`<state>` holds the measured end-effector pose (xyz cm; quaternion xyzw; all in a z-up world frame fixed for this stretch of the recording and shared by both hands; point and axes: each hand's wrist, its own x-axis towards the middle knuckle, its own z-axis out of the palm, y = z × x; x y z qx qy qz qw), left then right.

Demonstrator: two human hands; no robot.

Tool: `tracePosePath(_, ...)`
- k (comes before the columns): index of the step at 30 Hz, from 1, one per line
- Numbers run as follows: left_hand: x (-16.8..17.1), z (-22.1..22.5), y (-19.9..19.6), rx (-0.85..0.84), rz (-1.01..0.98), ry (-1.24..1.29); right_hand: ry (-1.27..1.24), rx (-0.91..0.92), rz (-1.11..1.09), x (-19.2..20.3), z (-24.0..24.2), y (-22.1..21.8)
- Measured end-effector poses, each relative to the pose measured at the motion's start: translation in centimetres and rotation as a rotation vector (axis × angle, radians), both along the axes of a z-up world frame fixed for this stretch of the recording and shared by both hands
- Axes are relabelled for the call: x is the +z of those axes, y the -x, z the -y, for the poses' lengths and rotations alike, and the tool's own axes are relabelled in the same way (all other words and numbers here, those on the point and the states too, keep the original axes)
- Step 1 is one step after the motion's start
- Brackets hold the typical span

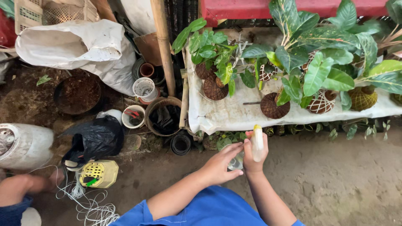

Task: The person sprays water on a row of potted plants using a handheld spray bottle. They move along the shelf, misting the leaves of each plant in sequence.

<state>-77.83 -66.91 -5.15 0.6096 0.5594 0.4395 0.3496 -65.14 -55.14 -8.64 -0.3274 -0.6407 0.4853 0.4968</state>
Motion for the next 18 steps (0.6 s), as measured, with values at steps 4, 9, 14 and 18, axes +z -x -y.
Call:
tracePosePath(4, 0.3, -0.6, -0.3, 0.008, 0.017, 0.027, -0.029, 0.006, 0.013, 0.7, -0.2, -0.1)
tracePosePath(9, 0.9, -0.9, -0.5, 0.043, -0.022, -0.039, -0.085, 0.043, 0.026, 2.2, -0.8, 0.0)
tracePosePath(14, 1.8, -1.0, -0.3, 0.085, 0.045, 0.009, -0.062, 0.123, 0.09, 2.4, -2.3, 0.8)
tracePosePath(18, 2.1, -0.9, -0.2, 0.118, 0.056, 0.067, -0.03, 0.188, 0.063, 2.0, -2.3, 1.4)
